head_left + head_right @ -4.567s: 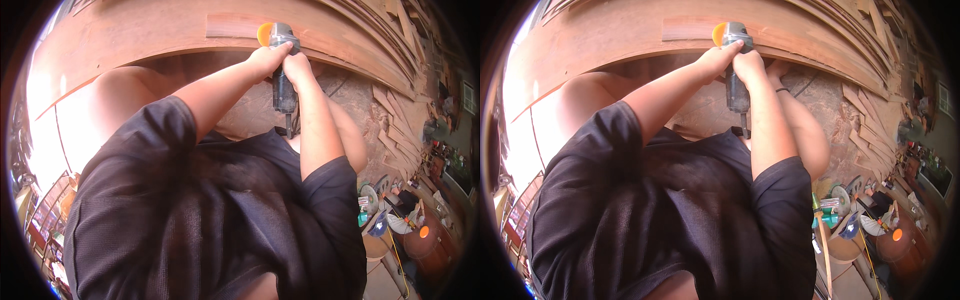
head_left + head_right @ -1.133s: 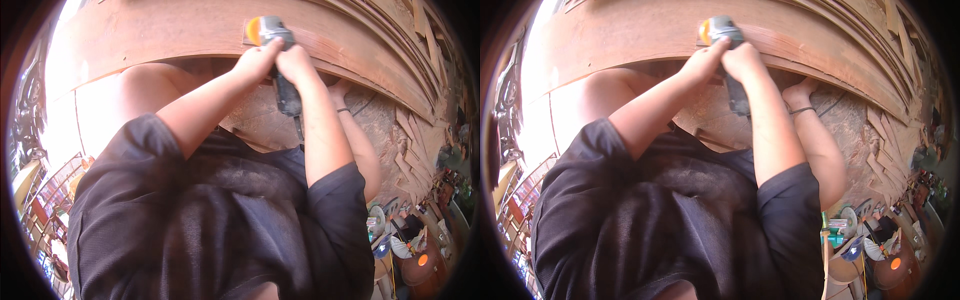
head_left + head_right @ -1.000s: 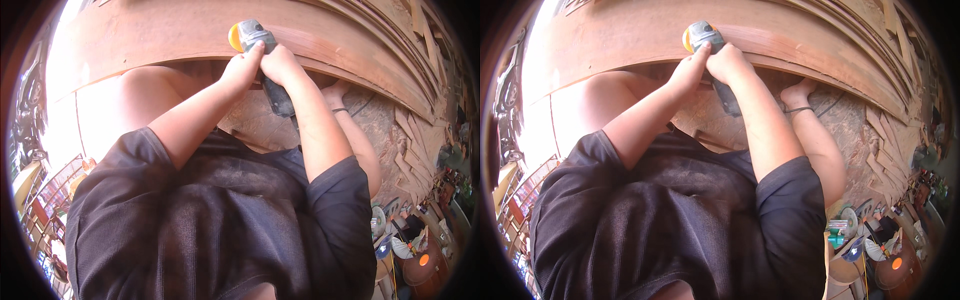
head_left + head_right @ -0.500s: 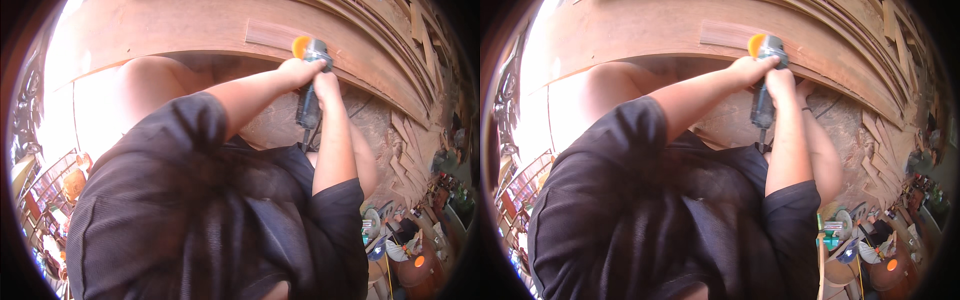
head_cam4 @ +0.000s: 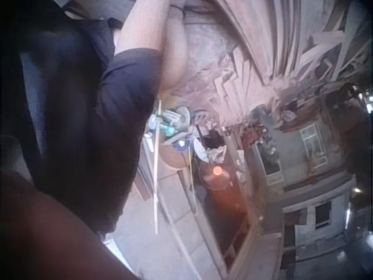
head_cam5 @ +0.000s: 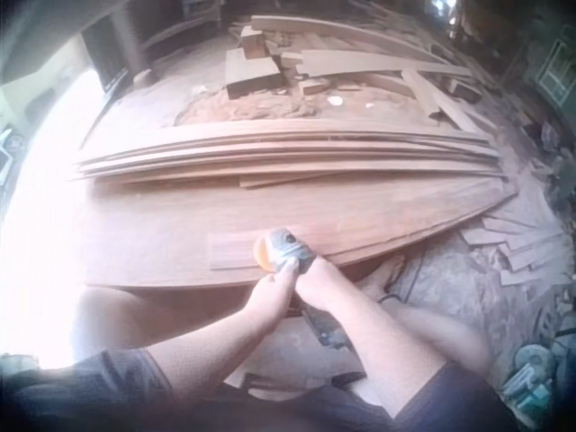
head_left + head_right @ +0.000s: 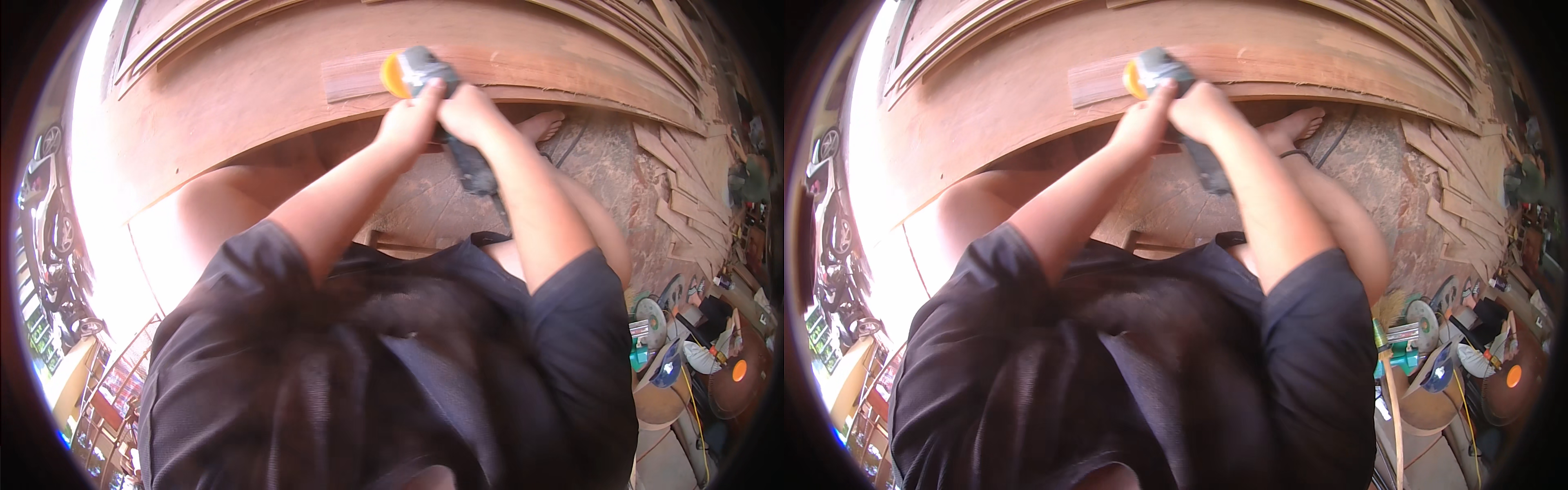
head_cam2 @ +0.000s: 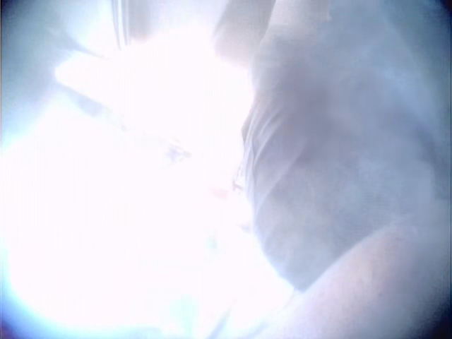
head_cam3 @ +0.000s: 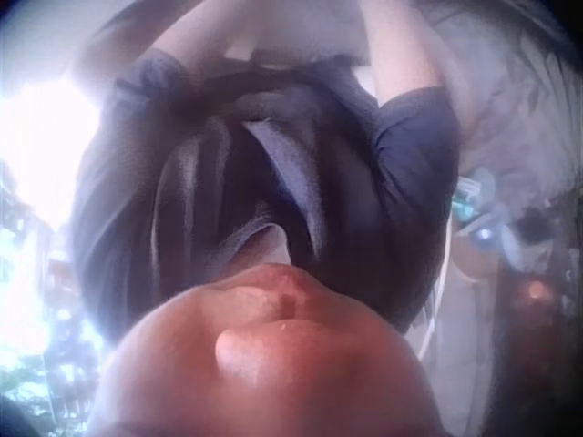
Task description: The person uses an electric sander to smooth the surface of a long, curved wooden plank. They hold the plank with their left hand and operate the sander with their right hand, moving it back and forth along the wood's length.
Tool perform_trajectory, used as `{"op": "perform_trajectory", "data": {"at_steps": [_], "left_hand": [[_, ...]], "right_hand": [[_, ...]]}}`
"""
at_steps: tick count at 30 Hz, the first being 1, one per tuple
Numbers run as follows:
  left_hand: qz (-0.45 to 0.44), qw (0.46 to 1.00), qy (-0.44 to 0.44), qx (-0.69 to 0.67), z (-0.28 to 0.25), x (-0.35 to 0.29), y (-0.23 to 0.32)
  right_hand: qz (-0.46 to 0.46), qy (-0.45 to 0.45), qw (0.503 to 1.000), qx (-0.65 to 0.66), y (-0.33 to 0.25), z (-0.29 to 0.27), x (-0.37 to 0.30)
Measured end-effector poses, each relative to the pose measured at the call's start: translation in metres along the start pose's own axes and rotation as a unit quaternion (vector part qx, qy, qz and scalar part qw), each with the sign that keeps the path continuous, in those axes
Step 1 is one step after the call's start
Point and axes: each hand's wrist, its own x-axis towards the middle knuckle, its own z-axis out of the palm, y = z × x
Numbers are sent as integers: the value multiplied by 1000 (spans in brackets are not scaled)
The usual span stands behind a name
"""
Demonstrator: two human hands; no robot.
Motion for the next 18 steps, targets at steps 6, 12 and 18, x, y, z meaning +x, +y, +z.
{"op": "perform_trajectory", "data": {"at_steps": [6,12,18], "left_hand": [[16,993,-105,53,136,36,49],[17,980,-162,111,167,71,76],[1,998,-60,14,77,30,60]], "right_hand": [[85,68,963,246,125,-85,12],[118,151,920,342,136,-105,20],[71,27,995,65,40,-74,23]]}}
